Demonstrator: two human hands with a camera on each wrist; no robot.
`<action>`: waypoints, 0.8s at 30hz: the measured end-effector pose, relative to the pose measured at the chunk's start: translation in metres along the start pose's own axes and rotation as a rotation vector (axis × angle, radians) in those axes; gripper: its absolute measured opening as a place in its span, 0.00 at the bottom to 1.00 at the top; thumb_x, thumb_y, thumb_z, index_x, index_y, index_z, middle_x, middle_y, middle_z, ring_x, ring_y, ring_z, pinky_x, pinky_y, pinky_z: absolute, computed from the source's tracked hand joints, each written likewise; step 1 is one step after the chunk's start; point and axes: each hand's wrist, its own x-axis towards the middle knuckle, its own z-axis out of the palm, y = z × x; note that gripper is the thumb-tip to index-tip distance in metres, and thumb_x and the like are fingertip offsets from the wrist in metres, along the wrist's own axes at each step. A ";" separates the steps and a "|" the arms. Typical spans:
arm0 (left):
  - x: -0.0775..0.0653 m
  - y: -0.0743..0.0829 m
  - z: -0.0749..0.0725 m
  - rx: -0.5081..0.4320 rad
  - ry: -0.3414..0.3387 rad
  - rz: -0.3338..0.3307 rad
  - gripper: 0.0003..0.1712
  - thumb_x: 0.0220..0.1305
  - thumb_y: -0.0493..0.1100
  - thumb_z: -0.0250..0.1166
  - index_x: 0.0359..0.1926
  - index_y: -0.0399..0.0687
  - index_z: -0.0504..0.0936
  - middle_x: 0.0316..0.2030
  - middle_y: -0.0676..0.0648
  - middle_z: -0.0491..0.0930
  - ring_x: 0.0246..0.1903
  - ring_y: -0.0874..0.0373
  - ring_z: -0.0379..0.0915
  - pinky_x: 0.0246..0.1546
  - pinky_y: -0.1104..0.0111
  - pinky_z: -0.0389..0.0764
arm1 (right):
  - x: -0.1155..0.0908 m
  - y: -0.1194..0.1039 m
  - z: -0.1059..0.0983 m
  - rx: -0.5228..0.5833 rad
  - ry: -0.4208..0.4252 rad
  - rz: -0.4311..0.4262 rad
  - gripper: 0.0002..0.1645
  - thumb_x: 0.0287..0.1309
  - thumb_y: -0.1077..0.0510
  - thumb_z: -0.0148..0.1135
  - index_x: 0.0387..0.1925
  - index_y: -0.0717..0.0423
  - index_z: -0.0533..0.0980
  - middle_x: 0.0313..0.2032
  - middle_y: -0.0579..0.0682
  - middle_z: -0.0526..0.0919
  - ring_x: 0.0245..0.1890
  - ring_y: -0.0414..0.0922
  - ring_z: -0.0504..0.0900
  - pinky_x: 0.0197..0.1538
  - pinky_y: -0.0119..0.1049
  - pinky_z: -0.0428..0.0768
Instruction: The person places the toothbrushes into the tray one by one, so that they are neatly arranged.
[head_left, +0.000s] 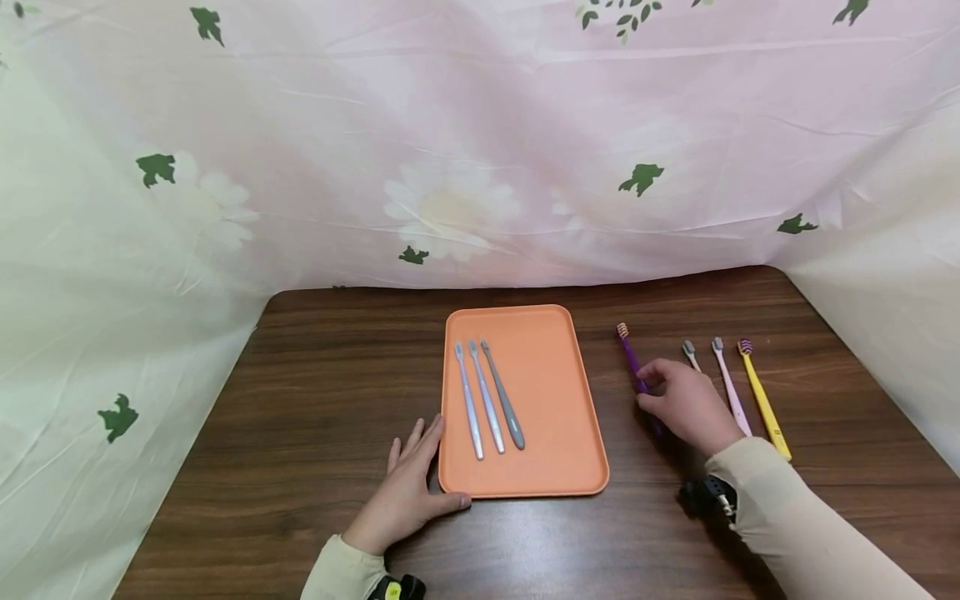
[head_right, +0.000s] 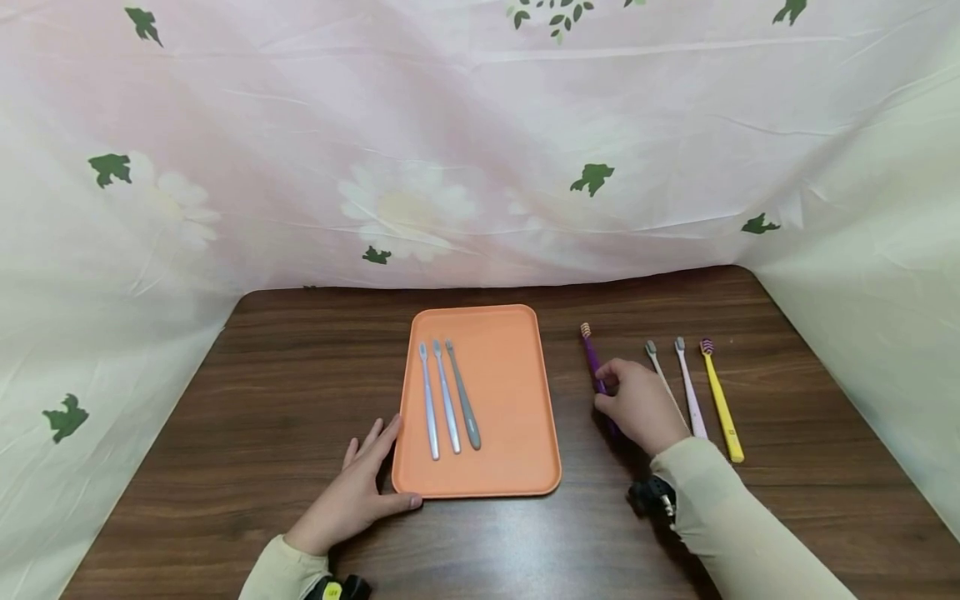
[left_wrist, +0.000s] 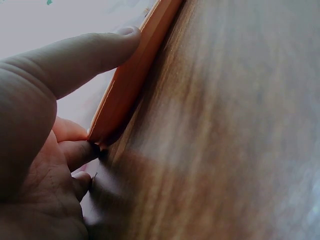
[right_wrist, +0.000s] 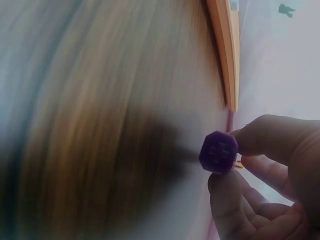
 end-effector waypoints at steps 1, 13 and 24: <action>0.000 0.000 0.000 0.000 0.000 0.000 0.64 0.49 0.53 0.81 0.78 0.40 0.53 0.76 0.39 0.54 0.78 0.40 0.35 0.72 0.40 0.26 | 0.001 -0.002 0.002 0.002 -0.002 -0.003 0.15 0.54 0.61 0.71 0.43 0.63 0.80 0.38 0.59 0.86 0.38 0.54 0.84 0.41 0.52 0.80; 0.000 0.000 0.000 -0.003 -0.006 -0.008 0.64 0.49 0.53 0.81 0.79 0.40 0.52 0.76 0.39 0.53 0.78 0.41 0.35 0.72 0.42 0.26 | 0.004 -0.039 0.012 0.073 -0.007 -0.040 0.13 0.54 0.62 0.72 0.42 0.61 0.81 0.38 0.55 0.86 0.38 0.52 0.84 0.41 0.50 0.82; 0.000 -0.001 0.000 0.002 -0.005 0.001 0.63 0.50 0.53 0.80 0.78 0.40 0.53 0.76 0.39 0.54 0.78 0.41 0.35 0.72 0.41 0.26 | 0.011 -0.071 0.026 0.146 -0.060 -0.068 0.11 0.54 0.63 0.73 0.39 0.60 0.80 0.35 0.53 0.84 0.33 0.45 0.82 0.31 0.36 0.82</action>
